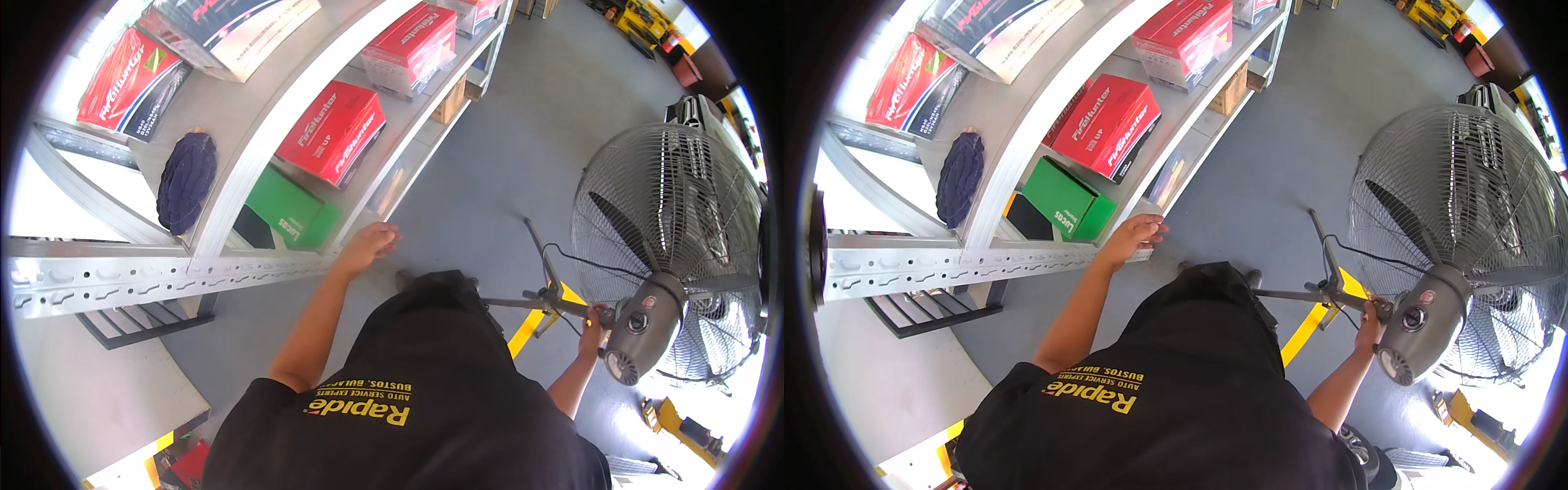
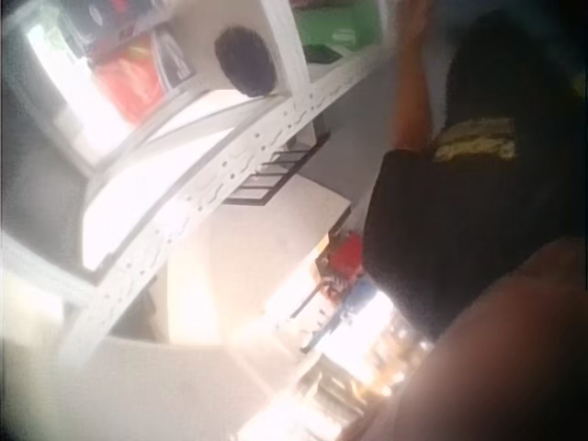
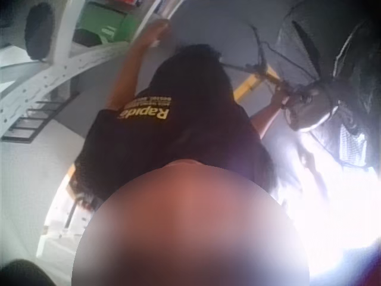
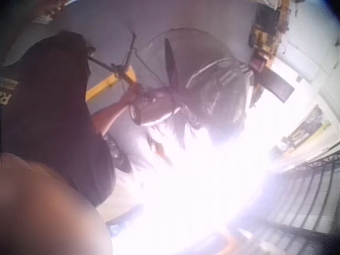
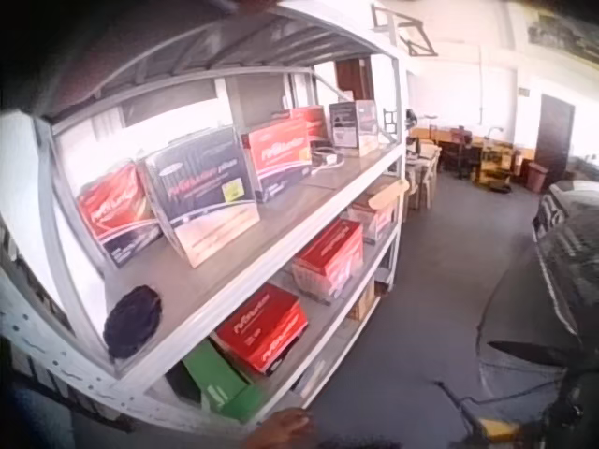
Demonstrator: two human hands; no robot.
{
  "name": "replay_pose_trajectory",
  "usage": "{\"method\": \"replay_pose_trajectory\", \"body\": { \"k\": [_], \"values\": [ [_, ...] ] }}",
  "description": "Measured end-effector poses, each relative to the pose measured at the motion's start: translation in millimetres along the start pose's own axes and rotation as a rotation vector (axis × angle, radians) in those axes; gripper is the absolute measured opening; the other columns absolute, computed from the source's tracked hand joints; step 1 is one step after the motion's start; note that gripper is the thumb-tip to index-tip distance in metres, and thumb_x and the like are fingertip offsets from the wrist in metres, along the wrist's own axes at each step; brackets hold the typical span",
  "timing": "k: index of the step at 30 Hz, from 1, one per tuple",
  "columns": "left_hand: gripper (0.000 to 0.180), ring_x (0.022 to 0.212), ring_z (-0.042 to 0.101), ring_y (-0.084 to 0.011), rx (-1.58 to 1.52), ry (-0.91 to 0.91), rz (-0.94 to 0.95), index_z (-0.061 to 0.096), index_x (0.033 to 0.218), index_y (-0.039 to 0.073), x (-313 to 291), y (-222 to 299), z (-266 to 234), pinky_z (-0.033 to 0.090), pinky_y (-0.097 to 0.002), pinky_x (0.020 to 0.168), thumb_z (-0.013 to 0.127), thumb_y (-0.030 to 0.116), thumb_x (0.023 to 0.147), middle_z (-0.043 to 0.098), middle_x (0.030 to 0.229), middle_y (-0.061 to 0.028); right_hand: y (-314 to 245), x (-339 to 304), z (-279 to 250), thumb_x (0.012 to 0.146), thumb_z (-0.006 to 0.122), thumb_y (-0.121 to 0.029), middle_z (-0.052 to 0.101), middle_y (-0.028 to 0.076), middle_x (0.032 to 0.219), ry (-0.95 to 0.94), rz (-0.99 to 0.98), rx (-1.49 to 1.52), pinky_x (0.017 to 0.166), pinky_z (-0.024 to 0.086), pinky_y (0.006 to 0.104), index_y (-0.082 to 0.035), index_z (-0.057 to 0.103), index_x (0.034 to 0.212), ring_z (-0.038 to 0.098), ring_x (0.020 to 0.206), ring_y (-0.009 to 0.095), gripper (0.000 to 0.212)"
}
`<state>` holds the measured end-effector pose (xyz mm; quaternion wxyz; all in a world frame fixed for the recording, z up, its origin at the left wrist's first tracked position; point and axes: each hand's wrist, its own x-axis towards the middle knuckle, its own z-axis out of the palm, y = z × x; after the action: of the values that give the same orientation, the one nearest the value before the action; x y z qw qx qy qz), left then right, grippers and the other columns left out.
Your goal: The person wipes a red jack stand with a cloth, then walks to clean a white oil drain tank, and finally wipes a metal shelf with boxes of car batteries.
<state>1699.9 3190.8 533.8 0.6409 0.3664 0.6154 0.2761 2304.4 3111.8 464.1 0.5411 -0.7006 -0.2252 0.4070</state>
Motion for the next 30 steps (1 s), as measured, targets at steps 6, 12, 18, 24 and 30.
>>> {"method": "replay_pose_trajectory", "body": {
  "k": [6, 12, 18, 24, 30],
  "values": [
    [0.040, 0.108, 0.063, -0.0173, 0.005, 0.045, 0.014, 0.058, 0.132, 0.009, -22.8, -29.9, -63.9, 0.047, -0.0345, 0.092, 0.057, 0.031, 0.099, 0.068, 0.121, -0.0042, 10.4, -7.4, 62.4, 0.085, 0.067, -0.014, 0.058, 0.002, 0.109, 0.653, 0.351, -0.161, 0.076, 0.046, 0.0336, -0.009, 0.057, 0.113, 0.056, 0.098, 0.013, 0.030],
    [0.042, 0.111, 0.062, -0.0179, -0.118, 0.109, 0.048, 0.056, 0.134, 0.009, -76.7, -63.3, -92.4, 0.046, -0.0362, 0.096, 0.057, 0.032, 0.099, 0.067, 0.124, -0.0039, -82.2, -85.4, 277.6, 0.094, 0.062, -0.028, 0.064, 0.006, 0.117, -0.416, 0.078, -0.168, 0.087, 0.048, 0.0413, -0.008, 0.057, 0.132, 0.059, 0.108, 0.017, 0.043],
    [0.041, 0.116, 0.060, -0.0196, -0.145, 0.190, 0.065, 0.055, 0.135, 0.007, -112.3, -81.9, -99.9, 0.046, -0.0375, 0.098, 0.055, 0.028, 0.100, 0.065, 0.128, -0.0054, -299.1, -195.5, 486.2, 0.102, 0.053, -0.016, 0.069, 0.010, 0.115, -1.039, -1.039, -0.127, 0.095, 0.048, 0.0319, 0.000, 0.062, 0.127, 0.062, 0.111, 0.017, 0.032],
    [0.042, 0.118, 0.059, -0.0210, -0.173, 0.231, 0.165, 0.055, 0.136, 0.005, -133.3, -98.2, -102.2, 0.046, -0.0383, 0.097, 0.055, 0.028, 0.100, 0.065, 0.128, -0.0068, -302.2, -339.8, 625.0, 0.101, 0.057, -0.027, 0.057, 0.018, 0.138, -1.437, -1.658, -0.401, 0.109, 0.041, 0.0389, 0.000, 0.057, 0.131, 0.054, 0.129, 0.030, 0.041],
    [0.042, 0.115, 0.061, -0.0214, -0.452, 0.392, 0.082, 0.057, 0.134, 0.008, -154.3, -137.5, -88.5, 0.045, -0.0385, 0.097, 0.057, 0.032, 0.099, 0.065, 0.129, -0.0070, -252.8, -378.0, 684.0, 0.101, 0.041, -0.051, 0.042, 0.016, 0.153, -1.464, -1.854, -0.760, 0.118, 0.023, 0.0545, -0.004, 0.044, 0.144, 0.035, 0.145, 0.032, 0.064]
  ]
}}
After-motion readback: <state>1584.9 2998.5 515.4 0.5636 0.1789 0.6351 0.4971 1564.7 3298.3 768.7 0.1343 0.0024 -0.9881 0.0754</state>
